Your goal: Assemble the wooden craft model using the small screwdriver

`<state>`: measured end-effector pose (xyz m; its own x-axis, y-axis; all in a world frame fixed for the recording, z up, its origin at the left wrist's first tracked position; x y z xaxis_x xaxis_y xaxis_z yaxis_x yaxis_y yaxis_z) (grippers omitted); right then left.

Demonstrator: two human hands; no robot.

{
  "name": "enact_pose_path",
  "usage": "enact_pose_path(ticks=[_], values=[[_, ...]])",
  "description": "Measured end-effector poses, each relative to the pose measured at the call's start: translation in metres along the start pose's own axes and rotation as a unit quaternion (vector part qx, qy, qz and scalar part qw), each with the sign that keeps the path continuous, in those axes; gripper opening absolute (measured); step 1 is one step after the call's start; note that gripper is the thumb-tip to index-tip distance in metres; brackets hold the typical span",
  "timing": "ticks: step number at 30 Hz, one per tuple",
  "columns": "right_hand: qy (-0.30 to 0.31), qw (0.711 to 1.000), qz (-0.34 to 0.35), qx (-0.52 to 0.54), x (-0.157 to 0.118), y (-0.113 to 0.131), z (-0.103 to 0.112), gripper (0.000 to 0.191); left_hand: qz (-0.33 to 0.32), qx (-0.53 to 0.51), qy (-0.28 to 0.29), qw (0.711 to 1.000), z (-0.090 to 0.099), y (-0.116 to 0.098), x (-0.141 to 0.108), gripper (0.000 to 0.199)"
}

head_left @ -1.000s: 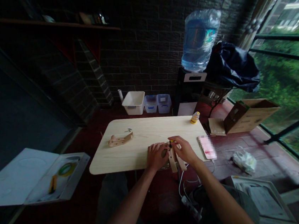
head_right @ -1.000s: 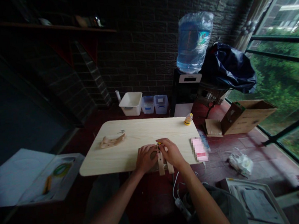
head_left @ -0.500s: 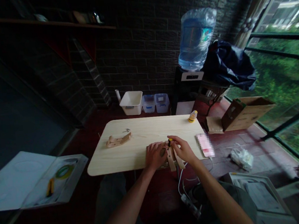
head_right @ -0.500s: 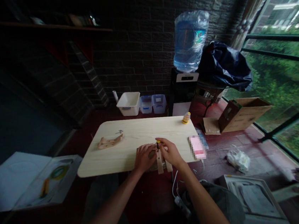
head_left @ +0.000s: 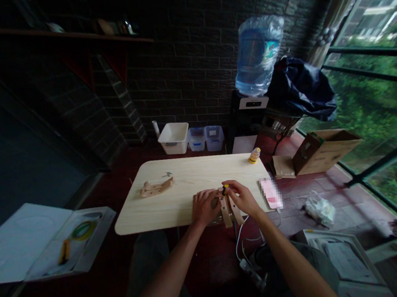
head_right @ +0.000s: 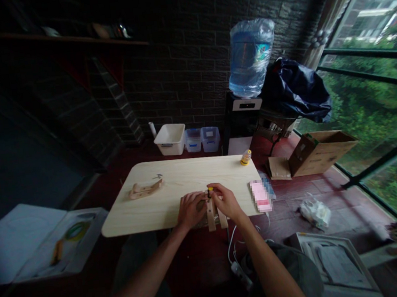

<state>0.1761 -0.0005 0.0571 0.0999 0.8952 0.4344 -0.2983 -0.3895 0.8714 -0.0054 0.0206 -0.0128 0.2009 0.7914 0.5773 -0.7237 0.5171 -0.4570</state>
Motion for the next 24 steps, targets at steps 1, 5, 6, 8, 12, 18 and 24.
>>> enact_pose_path(ticks=[1,5,6,8,12,18,24], values=[[0.000,1.000,-0.001,-0.002,-0.001,0.001,0.000,0.032,-0.002,-0.001,0.000,1.000,0.000,0.000,0.000,0.034],[0.002,1.000,-0.011,-0.009,-0.003,0.004,0.000,0.034,-0.008,-0.002,0.000,1.000,0.000,0.001,-0.002,0.031],[0.001,1.000,-0.014,-0.007,-0.004,0.004,0.000,0.034,-0.009,-0.003,0.000,1.000,0.000,0.001,-0.002,0.030],[-0.004,1.000,-0.019,0.000,-0.005,0.003,-0.002,0.034,-0.012,-0.005,0.001,1.000,-0.001,0.002,-0.001,0.028],[-0.024,0.999,-0.021,0.008,-0.005,-0.001,-0.006,0.032,-0.011,-0.009,0.002,1.000,-0.002,0.002,0.001,0.029],[-0.028,0.999,-0.018,0.009,-0.005,-0.005,-0.007,0.033,0.001,-0.004,0.006,1.000,0.000,0.002,0.002,0.030],[-0.019,0.998,-0.045,0.038,-0.003,-0.010,-0.006,0.034,-0.004,-0.011,-0.001,1.000,0.000,0.002,0.000,0.031]])
Point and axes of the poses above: each hand's wrist, its own x-axis towards the middle knuckle, its own z-axis out of the back of the hand, y = z × x, the point moved 2 cm from there along x, towards the middle knuckle, and after that the axes turned 13 degrees about -y, right-handed, at the moved point
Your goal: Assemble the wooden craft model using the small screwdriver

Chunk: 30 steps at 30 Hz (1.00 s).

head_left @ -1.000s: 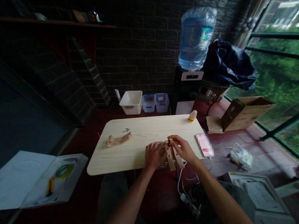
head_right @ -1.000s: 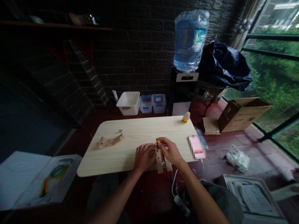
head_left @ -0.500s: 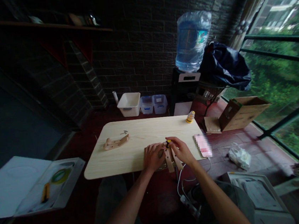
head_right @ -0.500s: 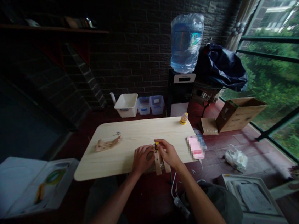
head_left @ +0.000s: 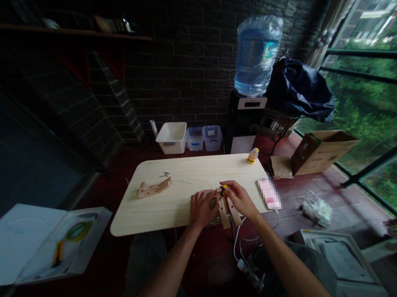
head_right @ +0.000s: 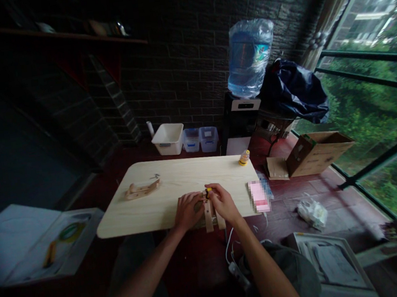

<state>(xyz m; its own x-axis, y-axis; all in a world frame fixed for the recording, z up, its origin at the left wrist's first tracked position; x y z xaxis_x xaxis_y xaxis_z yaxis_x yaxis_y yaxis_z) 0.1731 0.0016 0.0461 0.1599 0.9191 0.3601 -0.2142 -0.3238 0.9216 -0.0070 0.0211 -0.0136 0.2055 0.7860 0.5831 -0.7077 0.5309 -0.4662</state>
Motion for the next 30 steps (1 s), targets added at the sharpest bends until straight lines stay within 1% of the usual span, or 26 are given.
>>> enact_pose_path(ticks=[5,13,21,26,28,30], values=[[0.006,1.000,-0.003,0.001,0.003,0.001,-0.001,0.036,0.001,0.000,-0.005,1.000,0.000,0.000,0.000,0.030],[0.001,0.999,-0.027,0.017,-0.001,-0.007,0.002,0.038,-0.013,-0.011,0.006,1.000,-0.001,0.004,-0.001,0.025],[0.010,0.999,-0.043,0.030,-0.002,-0.002,0.000,0.038,-0.022,-0.028,-0.005,0.999,-0.001,0.008,-0.002,0.022],[0.027,0.999,-0.006,-0.031,0.001,0.005,0.003,0.035,-0.022,-0.025,0.000,0.999,0.001,0.008,-0.003,0.022],[0.046,0.995,0.023,-0.083,0.004,0.012,0.006,0.034,-0.021,-0.024,0.002,1.000,0.002,0.007,-0.002,0.027],[0.077,0.984,0.055,-0.152,0.008,0.023,0.010,0.032,-0.020,-0.022,0.003,1.000,0.002,0.006,-0.002,0.032]])
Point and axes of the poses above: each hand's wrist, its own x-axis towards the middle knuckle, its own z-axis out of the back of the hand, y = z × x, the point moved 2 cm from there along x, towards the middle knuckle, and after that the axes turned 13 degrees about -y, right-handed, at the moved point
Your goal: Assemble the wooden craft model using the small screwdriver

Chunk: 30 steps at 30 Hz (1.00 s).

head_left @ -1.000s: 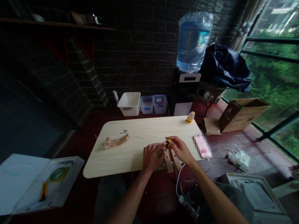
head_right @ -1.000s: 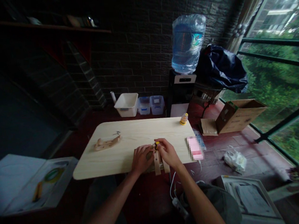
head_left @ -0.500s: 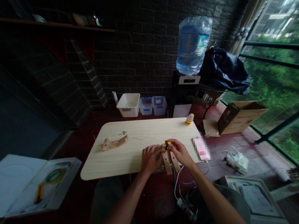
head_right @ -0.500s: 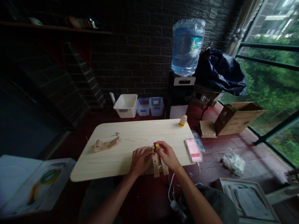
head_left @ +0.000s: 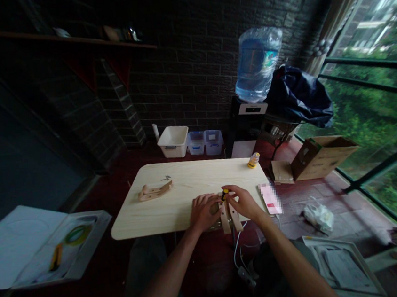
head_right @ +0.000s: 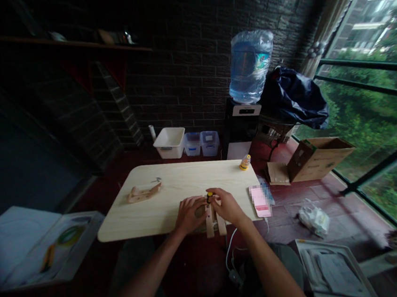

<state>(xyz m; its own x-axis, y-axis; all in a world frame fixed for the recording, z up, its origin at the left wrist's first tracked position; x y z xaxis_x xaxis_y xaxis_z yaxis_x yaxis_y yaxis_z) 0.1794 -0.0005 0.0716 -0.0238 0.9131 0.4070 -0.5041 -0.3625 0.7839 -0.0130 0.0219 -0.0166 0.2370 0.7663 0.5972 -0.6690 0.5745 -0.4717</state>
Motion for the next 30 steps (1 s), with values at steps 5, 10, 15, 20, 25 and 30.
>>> enact_pose_path(ticks=[5,10,15,20,25,30], values=[[0.143,0.962,0.041,-0.228,0.019,0.023,0.011,0.029,0.000,0.009,0.001,1.000,0.000,-0.003,0.000,0.033],[0.277,0.867,0.101,-0.401,0.039,0.034,-0.005,0.027,-0.004,0.011,0.001,1.000,-0.001,-0.002,0.000,0.034],[0.302,0.832,0.136,-0.445,0.049,0.033,-0.022,0.029,-0.001,0.013,0.007,1.000,-0.001,-0.001,0.002,0.037],[0.305,0.832,0.131,-0.444,0.052,0.032,-0.019,0.030,0.000,0.013,0.006,1.000,0.001,-0.004,0.003,0.040],[0.309,0.833,0.126,-0.441,0.054,0.036,-0.010,0.030,0.000,0.011,0.002,1.000,0.000,-0.004,0.003,0.037],[0.303,0.825,0.140,-0.456,0.050,0.034,-0.009,0.029,0.000,0.012,0.004,1.000,0.000,-0.003,0.003,0.038]])
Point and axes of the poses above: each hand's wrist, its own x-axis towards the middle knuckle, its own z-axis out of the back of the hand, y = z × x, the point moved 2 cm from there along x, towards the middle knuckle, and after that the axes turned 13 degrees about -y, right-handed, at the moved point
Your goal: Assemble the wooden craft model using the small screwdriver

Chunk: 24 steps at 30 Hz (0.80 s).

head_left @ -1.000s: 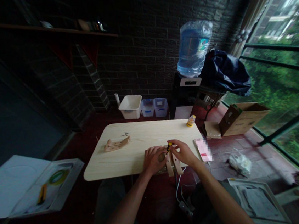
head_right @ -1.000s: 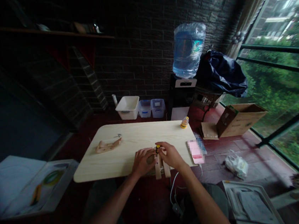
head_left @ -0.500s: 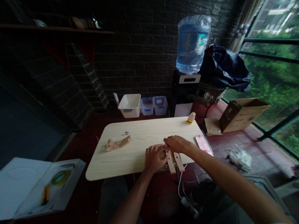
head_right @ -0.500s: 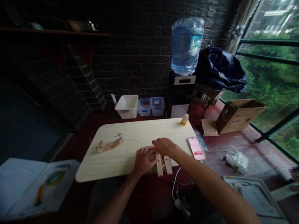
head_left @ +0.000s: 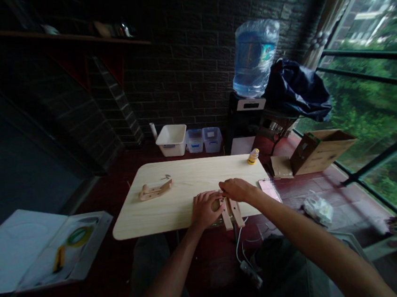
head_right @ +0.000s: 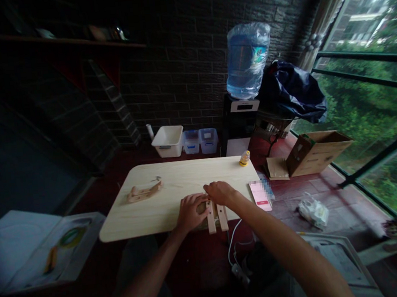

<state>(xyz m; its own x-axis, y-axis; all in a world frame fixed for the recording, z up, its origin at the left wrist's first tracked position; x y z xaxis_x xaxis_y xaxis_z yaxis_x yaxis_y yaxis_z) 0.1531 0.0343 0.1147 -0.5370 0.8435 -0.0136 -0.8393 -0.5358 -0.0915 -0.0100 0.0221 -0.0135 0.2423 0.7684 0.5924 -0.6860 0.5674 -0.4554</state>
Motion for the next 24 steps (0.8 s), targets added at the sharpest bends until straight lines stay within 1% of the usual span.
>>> enact_pose_path(ticks=[6,10,16,20,24], values=[[-0.006,1.000,-0.007,0.008,-0.001,0.003,-0.005,0.029,0.002,0.000,0.001,1.000,0.000,-0.001,0.000,0.035],[-0.004,0.999,-0.014,0.030,-0.005,0.004,0.002,0.030,0.006,-0.002,0.001,1.000,0.001,-0.003,0.001,0.035],[-0.032,0.998,-0.017,0.049,-0.013,0.004,0.010,0.030,0.007,0.000,0.009,1.000,0.002,-0.003,0.001,0.033],[-0.028,0.998,-0.020,0.046,-0.013,0.007,0.005,0.028,0.004,0.001,0.003,1.000,0.000,-0.002,0.000,0.035],[-0.027,0.998,-0.036,0.053,-0.012,0.007,-0.003,0.029,0.004,0.002,0.003,1.000,-0.001,-0.002,0.000,0.032]])
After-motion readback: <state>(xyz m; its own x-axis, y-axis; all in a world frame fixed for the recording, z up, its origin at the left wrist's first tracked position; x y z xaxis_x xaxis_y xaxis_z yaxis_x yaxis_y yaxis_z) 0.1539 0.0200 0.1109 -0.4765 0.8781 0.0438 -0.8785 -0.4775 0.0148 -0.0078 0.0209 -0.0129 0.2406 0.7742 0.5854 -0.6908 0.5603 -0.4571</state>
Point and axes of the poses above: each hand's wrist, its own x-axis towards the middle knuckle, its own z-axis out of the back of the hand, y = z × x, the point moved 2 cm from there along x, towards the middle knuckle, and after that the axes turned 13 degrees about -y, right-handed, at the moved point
